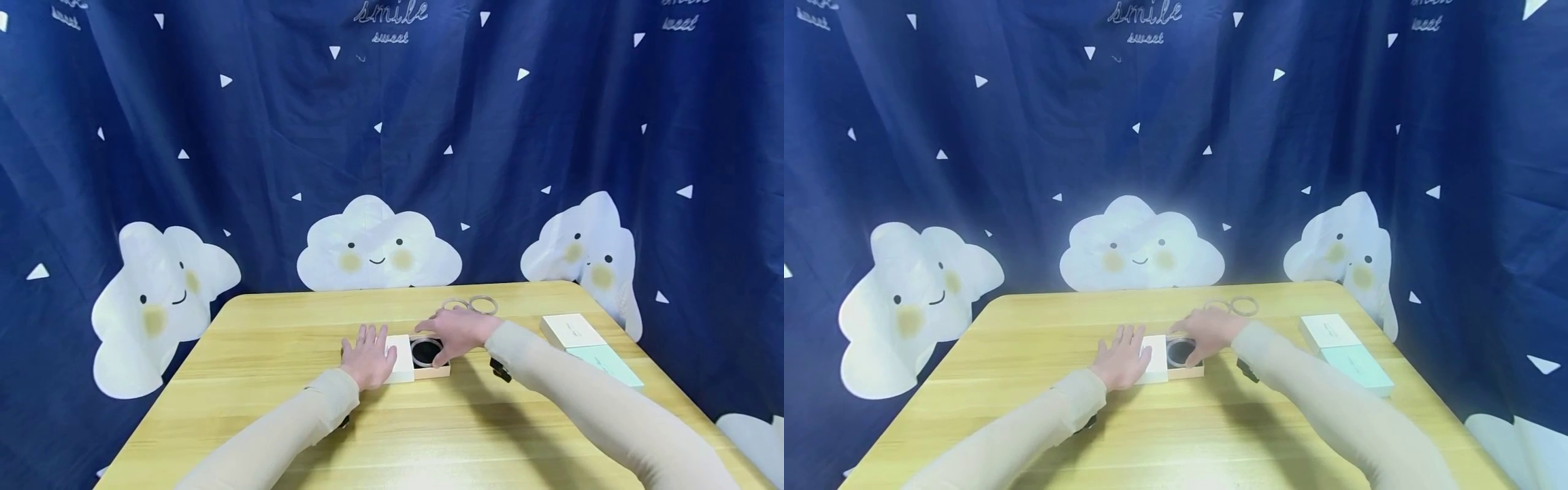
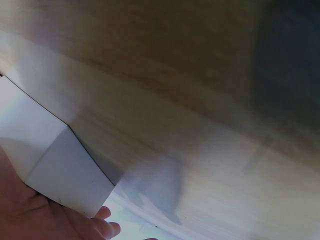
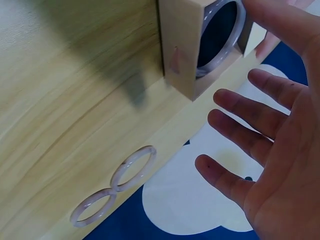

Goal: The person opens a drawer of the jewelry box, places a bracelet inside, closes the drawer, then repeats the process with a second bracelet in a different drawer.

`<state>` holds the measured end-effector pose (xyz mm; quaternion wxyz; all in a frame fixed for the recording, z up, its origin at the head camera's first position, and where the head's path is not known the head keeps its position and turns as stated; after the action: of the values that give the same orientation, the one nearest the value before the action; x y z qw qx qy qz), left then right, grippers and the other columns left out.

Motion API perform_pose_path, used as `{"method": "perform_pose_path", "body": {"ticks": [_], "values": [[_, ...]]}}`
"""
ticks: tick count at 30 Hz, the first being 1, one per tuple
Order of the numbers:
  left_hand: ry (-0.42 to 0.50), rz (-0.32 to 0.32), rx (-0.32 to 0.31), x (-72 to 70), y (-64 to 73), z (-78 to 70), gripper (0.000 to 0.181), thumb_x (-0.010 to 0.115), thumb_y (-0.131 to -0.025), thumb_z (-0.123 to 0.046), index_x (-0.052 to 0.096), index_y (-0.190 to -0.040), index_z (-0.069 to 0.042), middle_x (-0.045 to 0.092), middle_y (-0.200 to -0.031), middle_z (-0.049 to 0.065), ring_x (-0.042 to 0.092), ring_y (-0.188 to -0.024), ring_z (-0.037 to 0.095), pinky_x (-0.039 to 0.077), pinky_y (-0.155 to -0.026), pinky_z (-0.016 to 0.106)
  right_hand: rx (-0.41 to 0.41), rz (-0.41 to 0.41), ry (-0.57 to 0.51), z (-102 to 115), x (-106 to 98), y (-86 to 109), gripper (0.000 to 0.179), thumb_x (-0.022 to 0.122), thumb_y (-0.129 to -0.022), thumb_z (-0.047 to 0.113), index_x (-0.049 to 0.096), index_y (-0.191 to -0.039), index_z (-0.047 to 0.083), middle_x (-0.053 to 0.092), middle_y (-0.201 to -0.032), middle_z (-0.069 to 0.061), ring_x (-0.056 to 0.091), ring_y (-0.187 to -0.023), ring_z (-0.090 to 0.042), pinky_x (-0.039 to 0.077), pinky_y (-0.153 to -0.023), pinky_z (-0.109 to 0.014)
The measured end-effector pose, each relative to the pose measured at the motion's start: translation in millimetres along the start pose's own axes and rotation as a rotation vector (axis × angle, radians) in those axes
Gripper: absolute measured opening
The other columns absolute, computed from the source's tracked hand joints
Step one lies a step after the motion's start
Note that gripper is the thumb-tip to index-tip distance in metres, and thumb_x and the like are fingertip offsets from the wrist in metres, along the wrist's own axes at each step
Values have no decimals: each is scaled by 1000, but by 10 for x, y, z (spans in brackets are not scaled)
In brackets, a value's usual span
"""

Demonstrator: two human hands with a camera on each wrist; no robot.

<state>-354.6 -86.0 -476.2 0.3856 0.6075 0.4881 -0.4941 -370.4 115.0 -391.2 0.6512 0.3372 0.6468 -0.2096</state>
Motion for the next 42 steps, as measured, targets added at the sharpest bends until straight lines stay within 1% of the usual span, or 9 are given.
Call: {"method": "perform_pose_path", "body": {"ticks": [5,11,17,20,24,31,34,36,42], "values": [[8,1,4,-13,-13,-5,67,21,-106,-53,22,-162,-17,21,-167,16,11,-156,36,13,-114,75,20,-26,-58,-41,8,94,84,82,-76,56,52,-147,22,66,-133,-3,64,-115,-24,51,-97,-48],[2,22,-4,-41,1,-13,67,23,-105,-50,21,-162,-14,20,-167,17,11,-156,36,13,-115,74,35,-39,-82,-92,78,164,91,86,-72,54,49,-149,24,64,-136,-4,60,-119,-28,49,-98,-54],[-5,17,-5,-26,-8,-2,68,20,-105,-52,19,-163,-16,20,-167,16,10,-156,36,14,-115,74,37,-31,-119,-157,184,178,98,89,-70,50,44,-153,22,60,-142,-7,64,-115,-25,50,-102,-46],[-7,-1,1,-20,-15,-2,68,19,-105,-53,20,-163,-17,21,-167,16,12,-156,36,15,-114,75,33,-33,-122,-186,218,185,99,89,-70,49,43,-154,22,57,-146,-6,61,-122,-25,48,-105,-44],[0,-12,4,-25,-10,-13,68,20,-105,-54,22,-162,-17,22,-167,16,13,-156,36,15,-114,75,43,-40,-150,-218,230,208,101,90,-69,48,42,-154,22,54,-150,-5,54,-132,-28,44,-110,-48],[10,12,-9,0,16,-14,68,24,-105,-50,21,-162,-14,21,-167,17,12,-156,37,13,-115,74,52,-40,-196,-230,264,261,100,88,-71,48,40,-155,25,50,-153,-5,51,-136,-30,42,-112,-51],[18,2,-5,6,12,-15,68,23,-105,-50,22,-162,-14,22,-166,17,12,-156,38,12,-115,74,57,-53,-204,-231,273,271,99,88,-72,48,40,-155,25,49,-154,-6,50,-137,-33,41,-112,-53],[14,12,-7,5,11,-16,68,20,-105,-52,19,-163,-15,20,-167,17,10,-156,36,12,-116,73,63,-58,-209,-233,277,278,98,88,-73,47,40,-155,25,48,-154,-7,48,-138,-34,41,-112,-53],[52,0,12,-64,43,-50,66,25,-106,-47,25,-161,-11,23,-166,20,14,-155,40,12,-114,75,52,-76,-203,-244,297,286,97,87,-74,48,40,-155,23,47,-156,-5,47,-140,-33,39,-114,-51]]}}
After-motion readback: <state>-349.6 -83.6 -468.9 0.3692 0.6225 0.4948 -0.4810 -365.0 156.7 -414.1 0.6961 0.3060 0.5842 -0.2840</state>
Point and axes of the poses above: each hand's wrist, its own y-axis away from the middle knuckle, its own x-axis out of the palm, z = x × y, the point moved 3 cm from there along -y, towards the middle knuckle
